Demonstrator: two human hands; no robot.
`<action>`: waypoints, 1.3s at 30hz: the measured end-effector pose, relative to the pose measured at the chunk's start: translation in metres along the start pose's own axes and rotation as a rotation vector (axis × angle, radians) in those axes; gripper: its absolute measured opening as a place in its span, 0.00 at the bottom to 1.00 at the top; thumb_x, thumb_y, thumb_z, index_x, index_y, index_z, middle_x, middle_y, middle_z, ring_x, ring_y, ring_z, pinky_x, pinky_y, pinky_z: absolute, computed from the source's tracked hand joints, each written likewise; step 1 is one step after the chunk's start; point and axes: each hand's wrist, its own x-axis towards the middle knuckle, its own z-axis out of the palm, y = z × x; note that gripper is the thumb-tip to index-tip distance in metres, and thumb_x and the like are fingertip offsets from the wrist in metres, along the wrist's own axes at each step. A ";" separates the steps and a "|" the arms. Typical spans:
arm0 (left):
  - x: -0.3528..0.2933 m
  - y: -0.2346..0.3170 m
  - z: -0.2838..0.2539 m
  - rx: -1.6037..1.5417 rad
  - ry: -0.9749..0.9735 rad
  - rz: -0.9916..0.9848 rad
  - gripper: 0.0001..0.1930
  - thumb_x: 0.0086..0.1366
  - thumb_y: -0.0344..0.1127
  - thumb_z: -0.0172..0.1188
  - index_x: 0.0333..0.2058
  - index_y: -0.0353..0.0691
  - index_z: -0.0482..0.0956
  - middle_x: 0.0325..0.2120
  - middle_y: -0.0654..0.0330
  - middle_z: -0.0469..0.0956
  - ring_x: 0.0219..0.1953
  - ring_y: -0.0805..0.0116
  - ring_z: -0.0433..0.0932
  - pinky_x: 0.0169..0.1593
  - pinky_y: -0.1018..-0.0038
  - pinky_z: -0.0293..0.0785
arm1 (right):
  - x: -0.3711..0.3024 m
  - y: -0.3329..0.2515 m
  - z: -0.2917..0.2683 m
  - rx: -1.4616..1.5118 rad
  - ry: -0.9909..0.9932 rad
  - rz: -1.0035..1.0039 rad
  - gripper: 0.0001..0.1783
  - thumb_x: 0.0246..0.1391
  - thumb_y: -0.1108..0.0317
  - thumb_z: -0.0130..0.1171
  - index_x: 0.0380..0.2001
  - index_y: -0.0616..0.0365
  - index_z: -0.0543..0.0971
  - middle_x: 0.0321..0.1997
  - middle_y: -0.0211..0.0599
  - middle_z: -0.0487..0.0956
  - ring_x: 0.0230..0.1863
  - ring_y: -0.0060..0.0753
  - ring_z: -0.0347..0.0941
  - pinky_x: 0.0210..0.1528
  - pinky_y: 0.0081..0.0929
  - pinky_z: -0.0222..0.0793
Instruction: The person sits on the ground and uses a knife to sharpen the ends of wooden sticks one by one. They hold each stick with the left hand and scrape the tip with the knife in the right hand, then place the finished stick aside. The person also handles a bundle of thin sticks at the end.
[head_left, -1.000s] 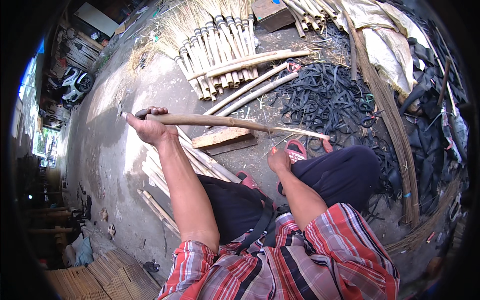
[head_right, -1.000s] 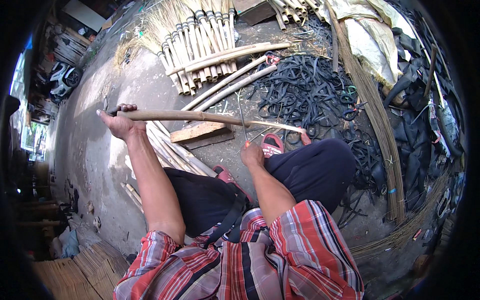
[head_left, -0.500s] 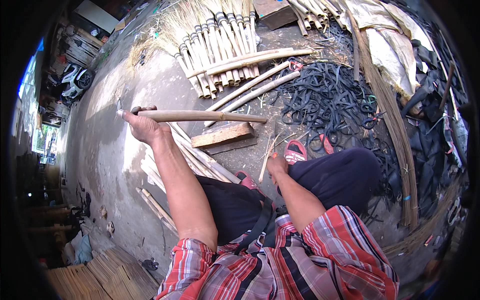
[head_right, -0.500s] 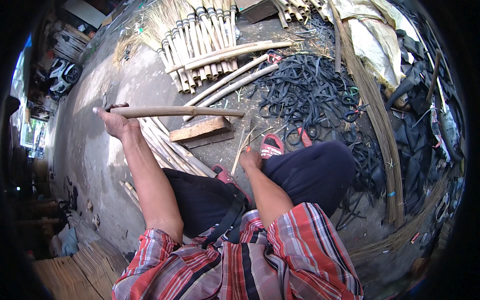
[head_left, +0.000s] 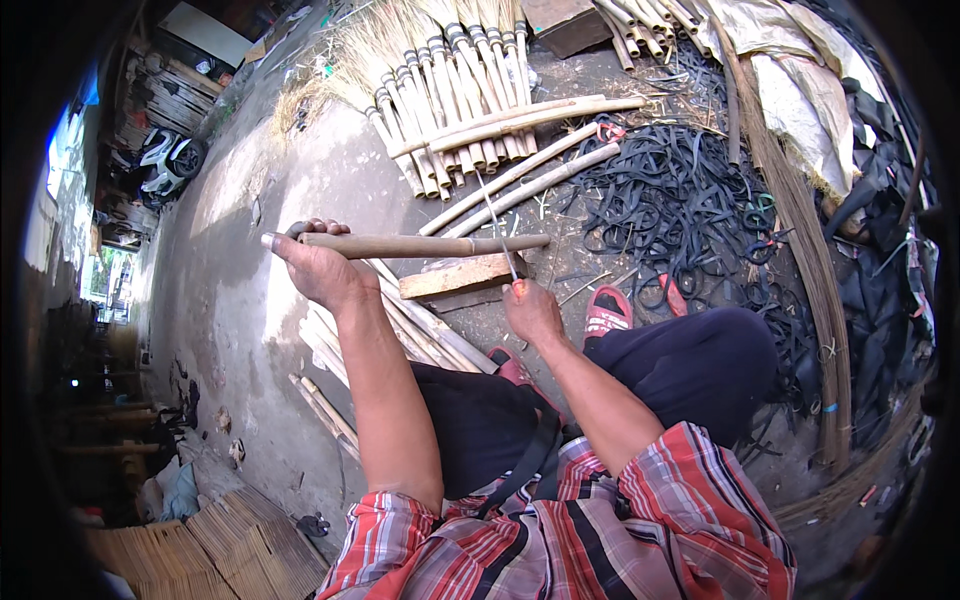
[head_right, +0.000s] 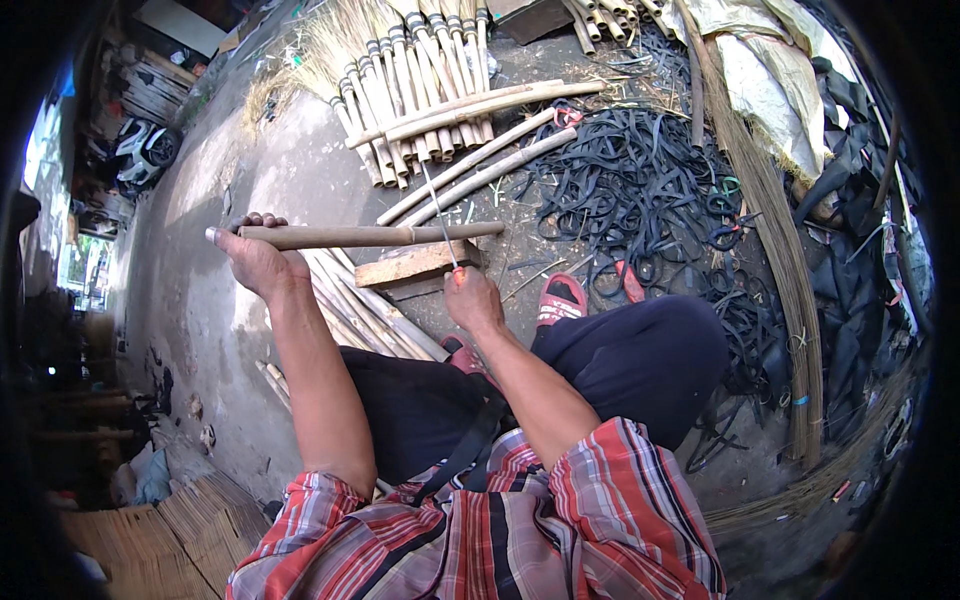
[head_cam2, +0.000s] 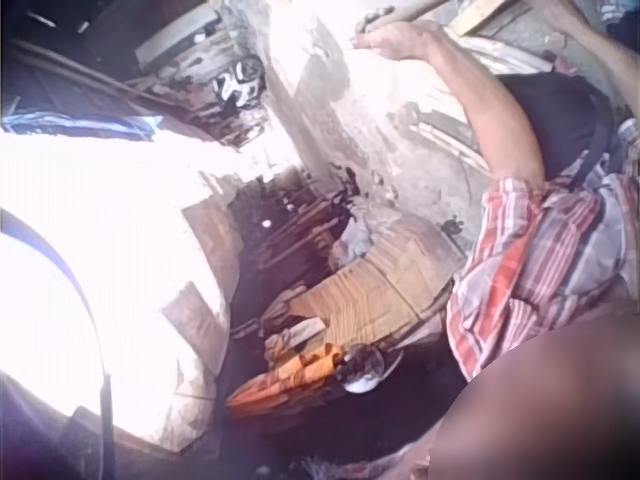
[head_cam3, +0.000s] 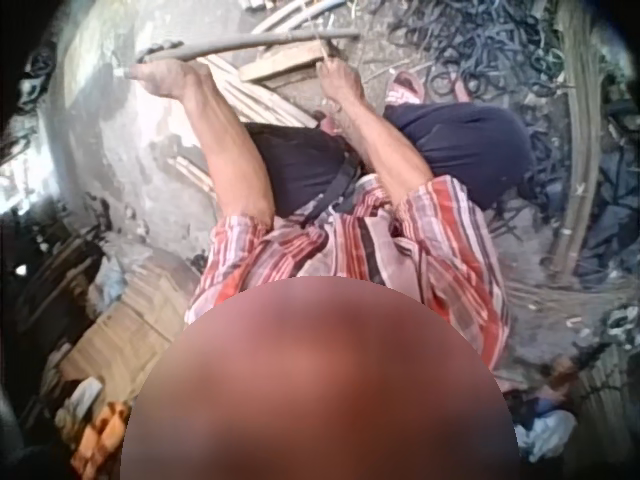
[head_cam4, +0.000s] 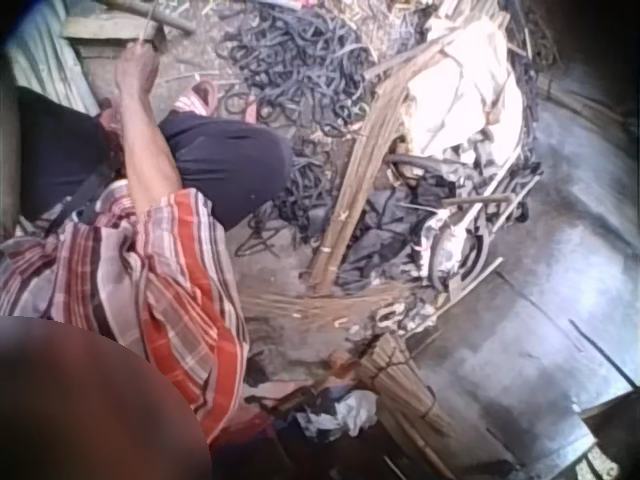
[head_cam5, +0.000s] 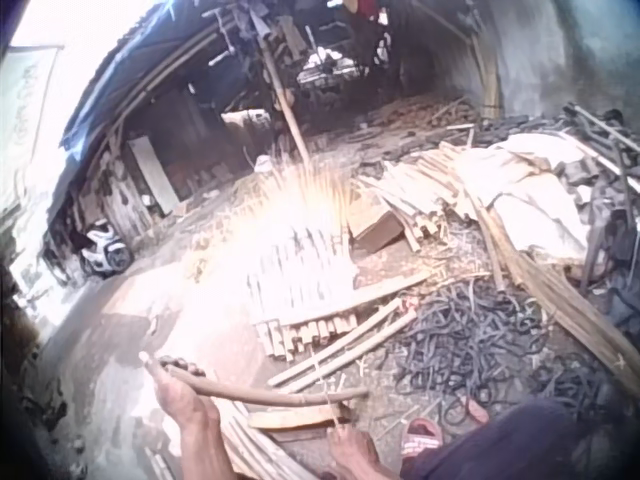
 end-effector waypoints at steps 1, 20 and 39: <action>0.000 0.003 -0.002 -0.017 -0.066 -0.023 0.19 0.80 0.49 0.40 0.33 0.43 0.65 0.26 0.61 0.67 0.25 0.70 0.68 0.33 0.70 0.71 | 0.001 0.001 -0.002 -0.042 0.019 0.113 0.21 0.63 0.53 0.57 0.37 0.65 0.78 0.33 0.64 0.82 0.41 0.68 0.79 0.44 0.58 0.74; -0.014 -0.010 0.007 -0.094 -0.383 0.023 0.29 0.77 0.61 0.42 0.29 0.40 0.69 0.23 0.58 0.68 0.27 0.66 0.68 0.40 0.67 0.69 | 0.014 0.018 0.017 0.065 0.061 -0.013 0.19 0.60 0.55 0.57 0.39 0.64 0.80 0.35 0.65 0.82 0.43 0.69 0.79 0.46 0.59 0.74; 0.053 0.058 -0.038 -0.296 -0.053 -0.289 0.39 0.62 0.66 0.64 0.51 0.32 0.69 0.43 0.48 0.75 0.47 0.55 0.79 0.58 0.57 0.74 | 0.050 0.056 -0.057 -0.316 0.410 -0.268 0.36 0.46 0.60 0.76 0.57 0.60 0.73 0.58 0.48 0.77 0.63 0.52 0.69 0.66 0.49 0.61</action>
